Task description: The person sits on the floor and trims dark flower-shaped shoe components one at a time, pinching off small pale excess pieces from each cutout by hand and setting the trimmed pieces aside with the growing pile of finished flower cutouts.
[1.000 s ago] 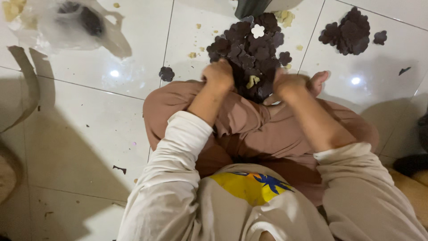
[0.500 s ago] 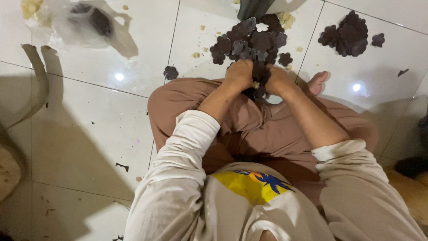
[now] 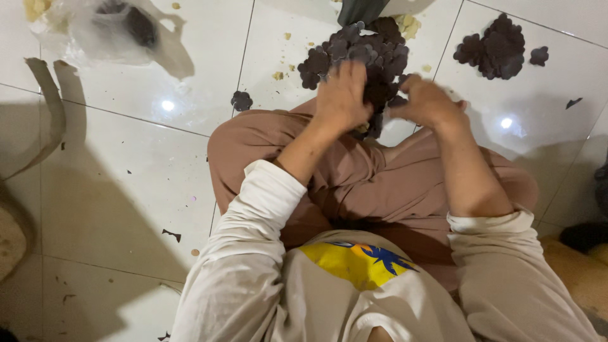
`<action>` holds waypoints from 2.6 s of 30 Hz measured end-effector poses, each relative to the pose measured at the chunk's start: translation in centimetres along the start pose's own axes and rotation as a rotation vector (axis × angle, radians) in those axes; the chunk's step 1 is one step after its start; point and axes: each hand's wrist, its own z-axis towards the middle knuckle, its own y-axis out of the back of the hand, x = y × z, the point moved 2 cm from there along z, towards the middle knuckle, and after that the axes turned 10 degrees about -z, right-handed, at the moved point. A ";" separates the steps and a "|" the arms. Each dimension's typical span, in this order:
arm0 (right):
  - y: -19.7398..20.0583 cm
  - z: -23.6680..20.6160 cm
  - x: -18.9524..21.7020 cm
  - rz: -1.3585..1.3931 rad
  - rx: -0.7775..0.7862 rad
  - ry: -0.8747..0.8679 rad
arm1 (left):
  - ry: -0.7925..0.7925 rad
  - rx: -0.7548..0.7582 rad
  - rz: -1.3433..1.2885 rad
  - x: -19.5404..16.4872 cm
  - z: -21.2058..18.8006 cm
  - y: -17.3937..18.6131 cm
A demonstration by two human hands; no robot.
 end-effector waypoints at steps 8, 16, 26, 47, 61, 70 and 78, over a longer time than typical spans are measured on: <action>-8.2 4.4 3.2 -0.359 0.222 -0.046 | 0.156 0.228 0.327 0.4 -1.0 -7.1; -3.2 3.9 0.4 0.114 -0.242 0.205 | 0.111 0.136 -0.150 1.3 1.3 -2.9; 3.0 -0.8 0.1 0.372 -0.225 0.187 | 0.093 0.015 -0.379 1.1 2.8 1.9; 4.1 -1.9 0.3 0.599 -0.180 0.241 | 0.120 0.034 -0.967 1.0 2.9 3.6; 4.3 -1.8 0.7 0.885 -0.251 0.403 | 0.173 0.226 -1.326 0.7 3.0 3.4; 4.2 -2.6 0.5 0.756 -0.441 0.506 | 0.314 0.193 -1.537 -0.1 3.4 3.2; 3.9 -2.3 0.6 0.580 -0.517 0.539 | 0.191 0.182 -1.547 0.3 3.2 2.7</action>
